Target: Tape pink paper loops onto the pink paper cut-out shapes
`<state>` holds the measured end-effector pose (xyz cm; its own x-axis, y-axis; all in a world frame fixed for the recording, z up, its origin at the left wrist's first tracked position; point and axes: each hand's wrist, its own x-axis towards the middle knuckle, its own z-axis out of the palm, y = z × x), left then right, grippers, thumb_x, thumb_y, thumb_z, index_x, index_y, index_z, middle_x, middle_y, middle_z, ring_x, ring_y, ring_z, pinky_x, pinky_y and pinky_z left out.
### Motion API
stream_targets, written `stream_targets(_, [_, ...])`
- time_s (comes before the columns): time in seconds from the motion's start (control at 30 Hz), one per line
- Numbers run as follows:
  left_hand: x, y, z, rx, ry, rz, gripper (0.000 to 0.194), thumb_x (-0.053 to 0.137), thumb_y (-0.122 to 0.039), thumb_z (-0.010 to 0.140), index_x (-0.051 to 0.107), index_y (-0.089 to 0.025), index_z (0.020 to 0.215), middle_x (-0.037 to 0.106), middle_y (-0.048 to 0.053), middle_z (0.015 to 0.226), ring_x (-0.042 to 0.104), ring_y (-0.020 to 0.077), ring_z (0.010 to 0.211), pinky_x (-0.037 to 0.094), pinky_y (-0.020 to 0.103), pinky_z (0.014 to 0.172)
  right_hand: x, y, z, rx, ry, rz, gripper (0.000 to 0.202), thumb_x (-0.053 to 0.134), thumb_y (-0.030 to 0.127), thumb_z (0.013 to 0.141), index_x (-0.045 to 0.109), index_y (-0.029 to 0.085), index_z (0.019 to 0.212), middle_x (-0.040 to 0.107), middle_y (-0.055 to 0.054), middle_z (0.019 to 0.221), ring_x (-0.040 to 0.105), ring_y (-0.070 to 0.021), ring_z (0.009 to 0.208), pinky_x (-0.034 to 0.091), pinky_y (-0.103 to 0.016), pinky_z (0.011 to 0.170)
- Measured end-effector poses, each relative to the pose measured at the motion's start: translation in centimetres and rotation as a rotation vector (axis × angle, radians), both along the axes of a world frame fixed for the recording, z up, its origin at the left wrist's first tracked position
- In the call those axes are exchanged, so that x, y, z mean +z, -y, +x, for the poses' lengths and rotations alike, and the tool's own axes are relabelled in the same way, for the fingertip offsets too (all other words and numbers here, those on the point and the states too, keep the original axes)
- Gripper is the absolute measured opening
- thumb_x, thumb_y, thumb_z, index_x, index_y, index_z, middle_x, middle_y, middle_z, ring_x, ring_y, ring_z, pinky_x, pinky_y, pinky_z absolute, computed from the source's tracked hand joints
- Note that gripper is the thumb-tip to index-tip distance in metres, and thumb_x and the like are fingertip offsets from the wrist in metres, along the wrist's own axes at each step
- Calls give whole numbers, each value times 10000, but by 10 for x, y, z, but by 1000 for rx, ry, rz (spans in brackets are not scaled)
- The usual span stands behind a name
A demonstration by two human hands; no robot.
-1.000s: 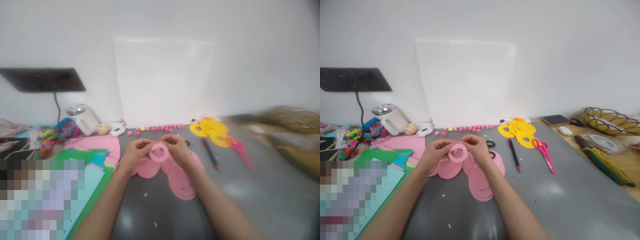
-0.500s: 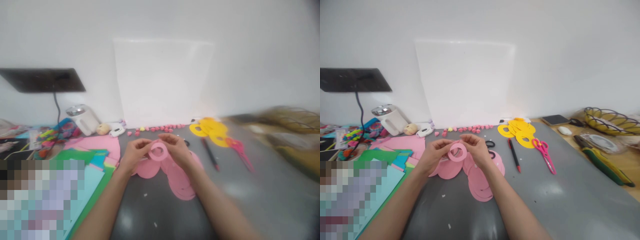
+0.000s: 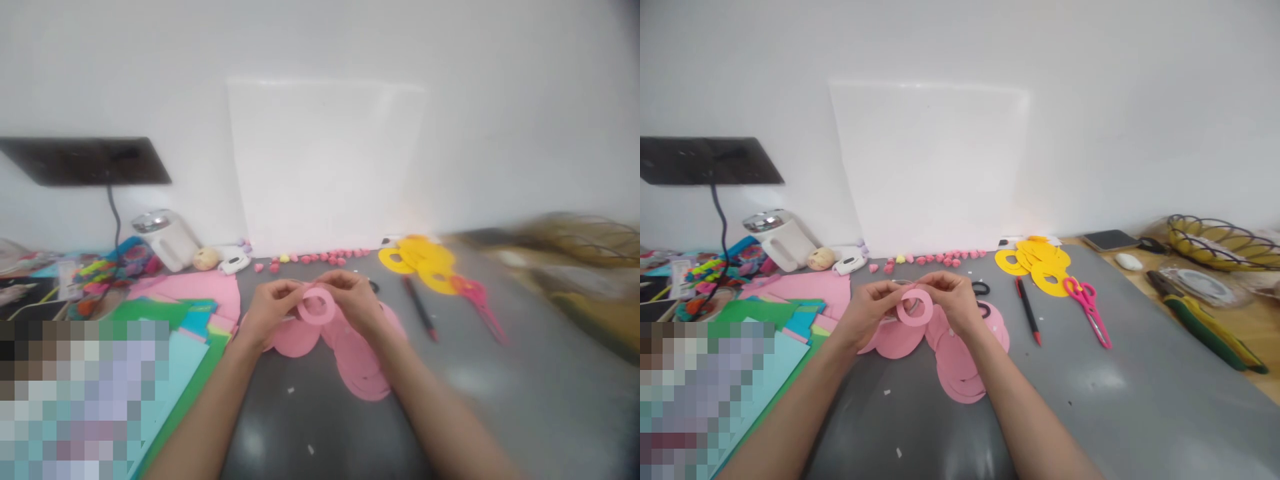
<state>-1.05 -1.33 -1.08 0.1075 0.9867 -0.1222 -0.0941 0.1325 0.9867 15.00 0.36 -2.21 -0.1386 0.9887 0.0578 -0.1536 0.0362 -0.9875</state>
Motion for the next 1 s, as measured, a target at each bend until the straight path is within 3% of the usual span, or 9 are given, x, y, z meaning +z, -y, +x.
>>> stream_targets(0.27, [2, 0, 0, 31, -7, -16, 296, 736, -386, 642, 705, -144, 811, 659, 41, 733, 576, 132, 645, 498, 251, 588, 3, 0, -1, 22, 21, 0, 193, 697, 321, 673, 716, 182, 806, 712, -49, 812, 640, -170, 740, 504, -303, 697])
stream_targets(0.6, [1, 1, 0, 13, 6, -43, 282, 751, -328, 623, 706, -134, 823, 647, 28, 701, 566, 122, 635, 490, 246, 596, 5, 1, -2, -41, -18, -35, 138, 754, 249, 595, 675, 174, 679, 666, 1, 668, 599, -122, 628, 494, -265, 641])
stream_targets(0.83, [3, 0, 0, 15, 26, -32, 226, 739, -310, 640, 696, -135, 776, 629, 16, 665, 547, 110, 601, 480, 235, 564, 1, 0, -1, 74, -55, -6, 194, 687, 327, 700, 710, 186, 831, 714, -57, 860, 646, -163, 766, 508, -304, 728])
stream_targets(1.0, [5, 2, 1, 12, 30, -35, 228, 740, -315, 640, 697, -133, 772, 632, 21, 661, 553, 114, 602, 481, 239, 571, -1, -1, -1, 66, -74, 1, 190, 721, 313, 663, 697, 183, 800, 708, -38, 785, 640, -151, 713, 511, -294, 696])
